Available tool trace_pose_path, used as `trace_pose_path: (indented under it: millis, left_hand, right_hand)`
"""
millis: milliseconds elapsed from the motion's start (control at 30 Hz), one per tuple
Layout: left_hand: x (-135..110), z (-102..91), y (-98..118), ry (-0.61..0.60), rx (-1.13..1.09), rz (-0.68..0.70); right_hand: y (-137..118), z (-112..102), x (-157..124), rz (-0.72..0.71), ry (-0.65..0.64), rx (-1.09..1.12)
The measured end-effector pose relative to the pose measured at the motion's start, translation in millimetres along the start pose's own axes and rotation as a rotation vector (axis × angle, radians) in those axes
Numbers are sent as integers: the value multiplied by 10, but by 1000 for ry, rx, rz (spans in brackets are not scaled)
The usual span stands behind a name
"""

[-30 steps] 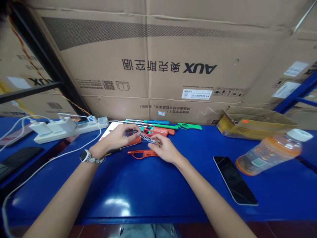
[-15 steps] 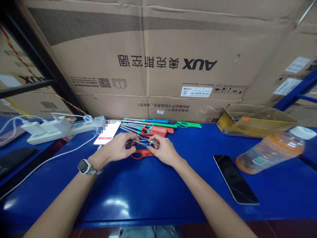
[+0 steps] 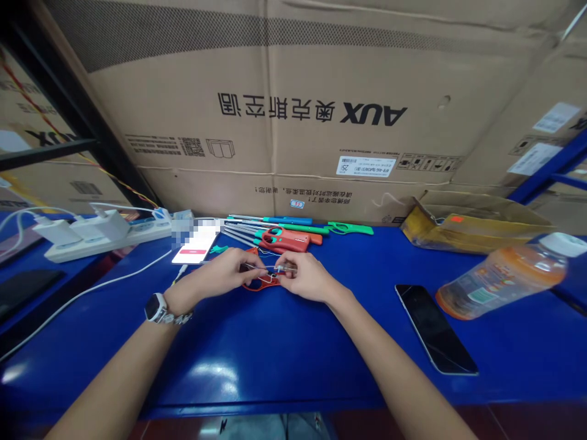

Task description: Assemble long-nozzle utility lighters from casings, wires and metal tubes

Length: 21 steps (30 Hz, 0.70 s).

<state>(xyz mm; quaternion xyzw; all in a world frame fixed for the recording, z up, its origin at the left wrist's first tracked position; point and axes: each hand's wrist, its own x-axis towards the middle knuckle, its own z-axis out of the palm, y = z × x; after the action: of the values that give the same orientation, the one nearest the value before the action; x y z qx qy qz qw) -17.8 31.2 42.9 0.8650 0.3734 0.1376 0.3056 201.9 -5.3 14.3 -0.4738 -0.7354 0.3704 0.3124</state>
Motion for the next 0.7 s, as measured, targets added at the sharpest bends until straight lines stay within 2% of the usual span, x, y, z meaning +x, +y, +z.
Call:
trace_pose_path:
  millis: [233, 467, 700]
  left_hand:
    - [-13, 32, -37, -43, 63, -5]
    - [-18, 61, -110, -12, 96, -5]
    - [-47, 29, -89, -26, 6, -46]
  right_hand:
    - [-60, 8, -10, 17, 6, -281]
    - [-113, 21, -18, -7, -4, -304]
    - [-138, 29, -2, -13, 7, -336]
